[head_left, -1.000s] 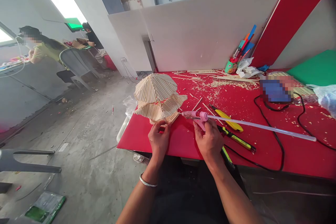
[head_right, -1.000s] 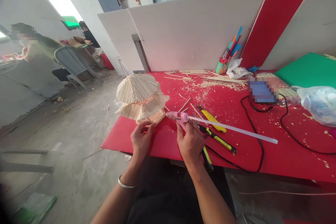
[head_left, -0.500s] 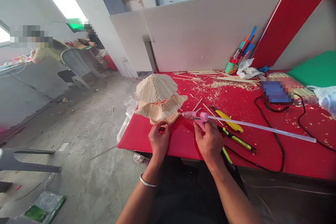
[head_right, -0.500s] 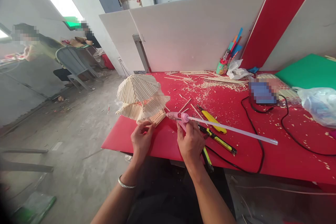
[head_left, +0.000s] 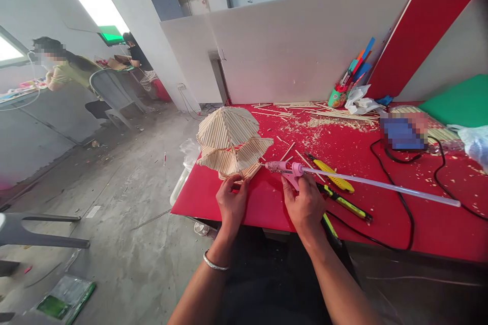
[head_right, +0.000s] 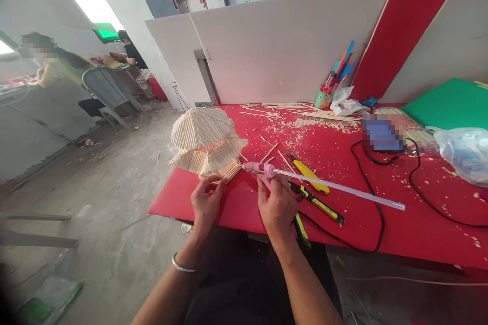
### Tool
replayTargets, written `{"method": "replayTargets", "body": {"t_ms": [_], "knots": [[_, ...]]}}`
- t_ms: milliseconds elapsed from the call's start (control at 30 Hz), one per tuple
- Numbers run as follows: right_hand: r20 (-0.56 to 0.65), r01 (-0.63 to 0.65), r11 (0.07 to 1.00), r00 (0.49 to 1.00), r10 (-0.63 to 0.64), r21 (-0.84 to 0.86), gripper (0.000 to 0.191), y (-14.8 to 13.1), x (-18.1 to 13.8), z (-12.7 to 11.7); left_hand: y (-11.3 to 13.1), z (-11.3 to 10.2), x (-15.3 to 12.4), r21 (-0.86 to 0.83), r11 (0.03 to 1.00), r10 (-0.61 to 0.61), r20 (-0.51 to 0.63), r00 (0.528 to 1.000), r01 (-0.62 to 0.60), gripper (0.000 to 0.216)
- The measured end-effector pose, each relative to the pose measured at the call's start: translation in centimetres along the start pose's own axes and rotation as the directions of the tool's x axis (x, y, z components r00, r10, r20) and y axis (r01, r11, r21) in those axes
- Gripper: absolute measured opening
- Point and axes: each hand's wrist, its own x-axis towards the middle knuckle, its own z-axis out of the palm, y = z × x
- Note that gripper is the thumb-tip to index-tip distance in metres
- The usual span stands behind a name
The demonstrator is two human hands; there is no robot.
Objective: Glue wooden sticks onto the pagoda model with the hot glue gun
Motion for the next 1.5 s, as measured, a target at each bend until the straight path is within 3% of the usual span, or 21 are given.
{"method": "replayTargets", "body": {"t_ms": [1233,1500], "knots": [[-0.047,0.032,0.999,0.998,-0.032,-0.011,0.034,-0.02,0.03,-0.01,0.12,-0.06,0.05,-0.003,1.0,-0.013,0.006,1.0,0.013,0.014],[-0.089,0.036,0.999,0.995,-0.034,0.019,0.033,0.02,0.0,-0.18,0.22,-0.68,-0.49,0.001,1.0,-0.027,0.026,0.999,0.027,0.023]]}}
